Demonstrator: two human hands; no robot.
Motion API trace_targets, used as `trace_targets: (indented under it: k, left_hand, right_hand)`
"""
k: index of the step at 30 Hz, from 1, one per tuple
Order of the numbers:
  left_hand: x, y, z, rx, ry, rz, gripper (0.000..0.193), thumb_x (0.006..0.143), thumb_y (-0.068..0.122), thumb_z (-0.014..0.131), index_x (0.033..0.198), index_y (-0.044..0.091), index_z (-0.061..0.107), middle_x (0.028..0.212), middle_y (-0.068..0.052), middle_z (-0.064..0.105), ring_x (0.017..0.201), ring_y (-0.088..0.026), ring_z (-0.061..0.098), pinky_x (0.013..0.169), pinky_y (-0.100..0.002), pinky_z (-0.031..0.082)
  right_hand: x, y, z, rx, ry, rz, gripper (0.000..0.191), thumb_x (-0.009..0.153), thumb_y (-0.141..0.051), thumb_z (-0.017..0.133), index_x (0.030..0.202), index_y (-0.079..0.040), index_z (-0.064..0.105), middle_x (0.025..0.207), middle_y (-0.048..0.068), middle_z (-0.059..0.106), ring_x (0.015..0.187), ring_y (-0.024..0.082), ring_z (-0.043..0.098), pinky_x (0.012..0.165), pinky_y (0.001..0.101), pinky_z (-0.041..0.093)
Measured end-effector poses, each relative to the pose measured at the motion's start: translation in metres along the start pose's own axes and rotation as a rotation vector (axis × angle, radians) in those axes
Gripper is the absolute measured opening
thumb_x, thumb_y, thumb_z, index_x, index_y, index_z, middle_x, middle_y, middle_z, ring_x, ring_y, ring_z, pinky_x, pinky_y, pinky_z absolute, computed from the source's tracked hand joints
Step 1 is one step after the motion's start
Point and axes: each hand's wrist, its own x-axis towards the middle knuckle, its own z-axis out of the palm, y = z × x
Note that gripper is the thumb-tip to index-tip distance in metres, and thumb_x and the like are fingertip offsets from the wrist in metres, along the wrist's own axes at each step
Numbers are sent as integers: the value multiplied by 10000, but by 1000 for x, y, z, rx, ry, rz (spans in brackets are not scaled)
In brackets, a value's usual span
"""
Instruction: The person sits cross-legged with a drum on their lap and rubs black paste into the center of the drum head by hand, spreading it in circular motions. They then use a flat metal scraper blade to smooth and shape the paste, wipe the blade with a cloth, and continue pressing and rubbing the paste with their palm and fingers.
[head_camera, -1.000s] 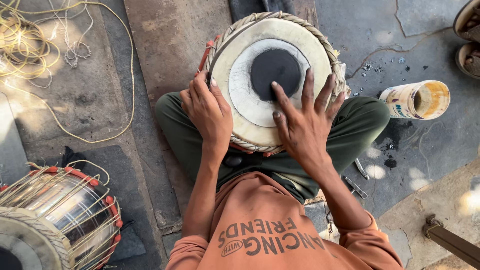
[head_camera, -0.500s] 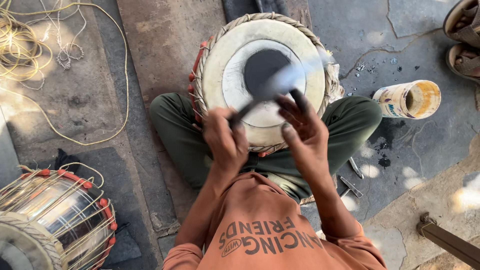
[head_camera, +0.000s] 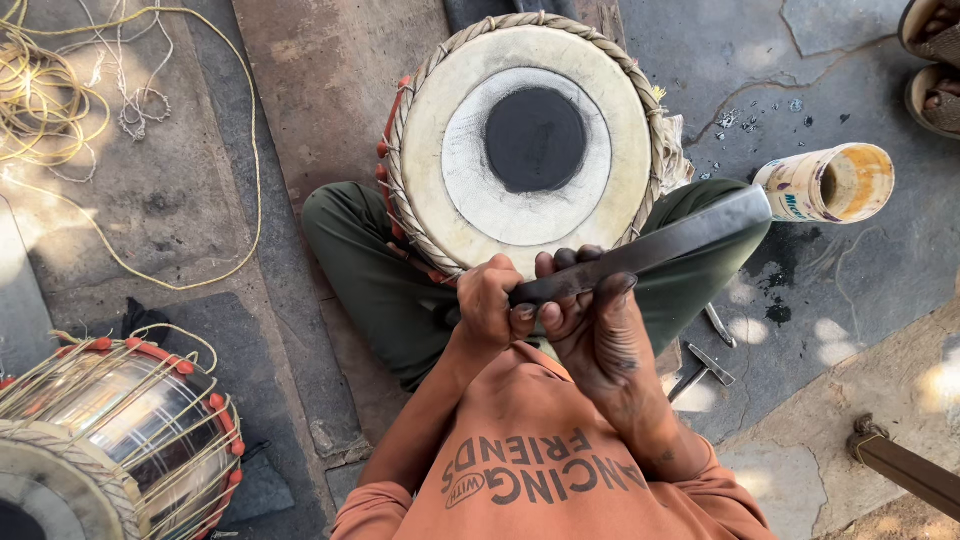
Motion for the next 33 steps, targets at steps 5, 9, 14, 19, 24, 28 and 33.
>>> trace_targets:
  k: [5,9,14,19,24,28,33]
  left_hand:
    - [0,1,1,-23,32,7,413,1100,420,486,945,39,452,674,-106,483,524,-280,519,506,-400,423]
    - [-6,-5,-6,-15,-4,-47,397,1114,407,446,956,43,455,689,-96,492,541,-273,527,528,-407,422]
    - [-11,-10,-6,6,-24,-24,380,1120,386,469,967,39,466,712,-113,501,568,-291,540,539,-416,432]
    - [8,1,-18,64,-17,59,364,1100,386,518,1000,37,499,724,-83,501,571,-263,535,532,-401,431]
    - [49,45,-42,303,-115,48,387,1001,420,633,1136,64,563,921,-74,636,822,-277,606,848,-496,467]
    - [78,83,-36,115,-163,-117,489,933,290,809,1296,18,627,903,6,654,797,-172,605,980,-456,505]
    - [87,100,-20,-62,-170,-363,207,948,112,800,1144,89,736,916,-46,694,809,-186,686,769,-293,551]
  right_hand:
    - [1,-1,17,124,-67,54,436,945,-321,751,1299,-96,633,1317,77,666,1204,255,643,845,307,602]
    - [6,-6,24,-115,-117,-12,453,919,-322,749,1296,-98,638,1318,79,681,1118,207,683,740,292,577]
    - [8,-1,22,-232,-89,-144,350,1045,-333,713,1208,-34,634,1145,121,691,970,231,717,858,359,606]
    - [8,0,21,-146,43,-399,248,1022,-270,674,1153,-69,614,944,52,694,816,161,719,723,333,619]
    - [4,-16,23,-461,19,-611,126,1090,-124,686,1100,-45,589,977,53,680,772,140,675,663,303,588]
    - [-3,-25,24,-551,-7,-651,111,1071,-67,691,1071,-12,594,964,107,701,796,164,699,710,289,585]
    - [-10,-26,11,-673,71,-665,130,1057,-78,718,1084,38,666,861,115,703,672,122,615,557,235,464]
